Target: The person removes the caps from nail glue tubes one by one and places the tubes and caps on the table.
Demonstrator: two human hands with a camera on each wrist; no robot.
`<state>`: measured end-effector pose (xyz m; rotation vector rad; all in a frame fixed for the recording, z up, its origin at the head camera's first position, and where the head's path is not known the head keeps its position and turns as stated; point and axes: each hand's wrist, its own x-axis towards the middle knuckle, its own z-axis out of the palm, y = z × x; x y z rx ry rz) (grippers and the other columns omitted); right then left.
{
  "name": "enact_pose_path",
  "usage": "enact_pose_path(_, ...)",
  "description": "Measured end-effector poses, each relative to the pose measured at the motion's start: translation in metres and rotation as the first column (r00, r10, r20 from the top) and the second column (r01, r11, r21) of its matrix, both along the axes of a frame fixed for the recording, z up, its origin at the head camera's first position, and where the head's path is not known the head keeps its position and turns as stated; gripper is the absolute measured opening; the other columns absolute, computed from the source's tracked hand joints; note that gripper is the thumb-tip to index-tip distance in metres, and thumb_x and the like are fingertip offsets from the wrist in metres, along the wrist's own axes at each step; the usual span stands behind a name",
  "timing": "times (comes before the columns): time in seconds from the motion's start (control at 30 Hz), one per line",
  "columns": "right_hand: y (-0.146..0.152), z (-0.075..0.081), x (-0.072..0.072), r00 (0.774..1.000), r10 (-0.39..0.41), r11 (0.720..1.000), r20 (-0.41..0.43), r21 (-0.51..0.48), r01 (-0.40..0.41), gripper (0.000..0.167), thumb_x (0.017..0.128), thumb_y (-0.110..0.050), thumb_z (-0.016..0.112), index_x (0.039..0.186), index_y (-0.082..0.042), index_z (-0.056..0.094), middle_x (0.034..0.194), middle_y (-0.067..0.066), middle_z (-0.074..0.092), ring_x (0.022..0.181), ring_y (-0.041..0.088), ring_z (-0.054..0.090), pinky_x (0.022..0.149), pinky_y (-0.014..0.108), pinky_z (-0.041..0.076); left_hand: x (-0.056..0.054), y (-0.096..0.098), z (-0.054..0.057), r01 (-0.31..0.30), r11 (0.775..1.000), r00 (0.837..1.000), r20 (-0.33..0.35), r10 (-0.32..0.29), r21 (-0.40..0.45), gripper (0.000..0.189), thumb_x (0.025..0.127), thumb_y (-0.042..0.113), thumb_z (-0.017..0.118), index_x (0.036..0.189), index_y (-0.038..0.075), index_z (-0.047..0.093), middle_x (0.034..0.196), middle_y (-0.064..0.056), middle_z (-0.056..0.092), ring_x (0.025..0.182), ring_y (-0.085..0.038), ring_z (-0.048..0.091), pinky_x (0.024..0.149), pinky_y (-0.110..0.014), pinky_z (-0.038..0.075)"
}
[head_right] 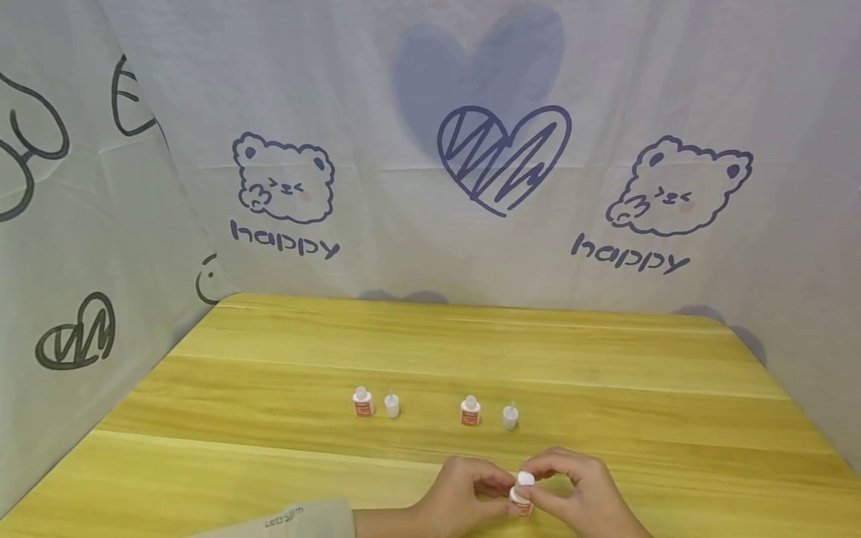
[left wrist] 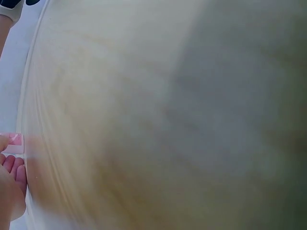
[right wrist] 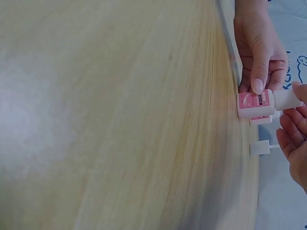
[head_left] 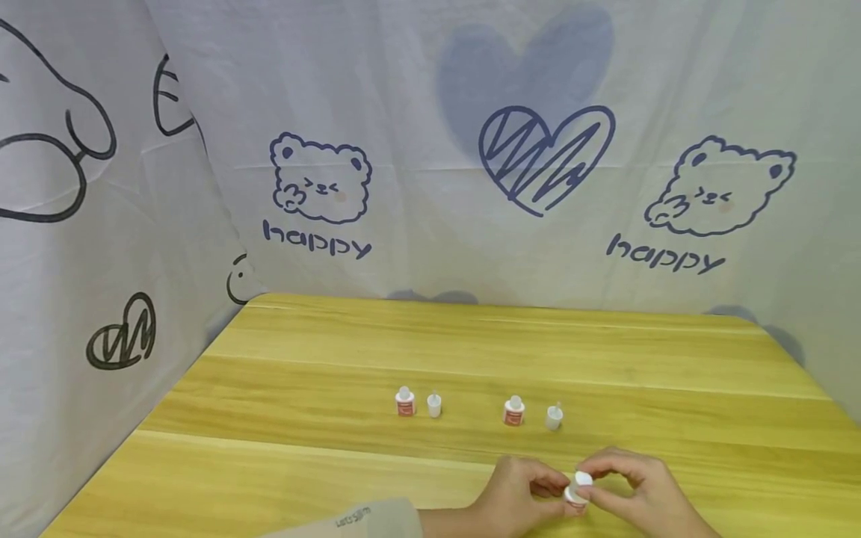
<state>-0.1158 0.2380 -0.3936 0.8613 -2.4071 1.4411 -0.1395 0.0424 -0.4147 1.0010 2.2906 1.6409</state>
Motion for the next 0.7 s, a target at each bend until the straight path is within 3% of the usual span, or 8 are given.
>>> enact_pose_path(0.23, 0.0004, 0.0004, -0.0002, 1.000, -0.006, 1.000, -0.001, 0.009, 0.006, 0.015, 0.079, -0.002, 0.071, 0.093, -0.004, 0.068, 0.090, -0.012, 0.068, 0.080, 0.008, 0.063, 0.070, 0.019, 0.052, 0.0012, 0.0009, 0.0019, 0.008, 1.000, 1.000, -0.003, -0.008, 0.003, 0.020, 0.081, 0.016, 0.073, 0.090, -0.001, 0.072, 0.088, -0.008, 0.073, 0.075, 0.007, 0.064, 0.064, -0.005, 0.049)
enact_pose_path(0.53, -0.0020, 0.0001, 0.0011, 0.998, -0.041, 0.999, -0.047, 0.020, 0.042, 0.022, 0.073, 0.007, 0.072, 0.091, -0.006, 0.068, 0.086, -0.006, 0.069, 0.079, 0.001, 0.061, 0.070, 0.017, 0.050, 0.0017, 0.0013, 0.0022, -0.003, 1.000, 1.000, -0.029, 0.003, -0.004, 0.019, 0.080, 0.016, 0.073, 0.088, 0.000, 0.073, 0.085, -0.008, 0.073, 0.073, 0.007, 0.064, 0.062, -0.005, 0.049)
enact_pose_path(0.7, -0.0036, 0.0003, 0.0018, 0.998, -0.062, 0.998, -0.027, 0.025, 0.062, 0.022, 0.073, 0.006, 0.072, 0.091, -0.006, 0.068, 0.086, -0.008, 0.069, 0.079, -0.001, 0.060, 0.070, 0.017, 0.050, 0.0019, 0.0013, 0.0019, -0.015, 1.000, 1.000, -0.027, 0.015, -0.006, 0.019, 0.079, 0.016, 0.073, 0.088, 0.000, 0.073, 0.084, -0.008, 0.073, 0.072, 0.009, 0.063, 0.062, -0.005, 0.049)
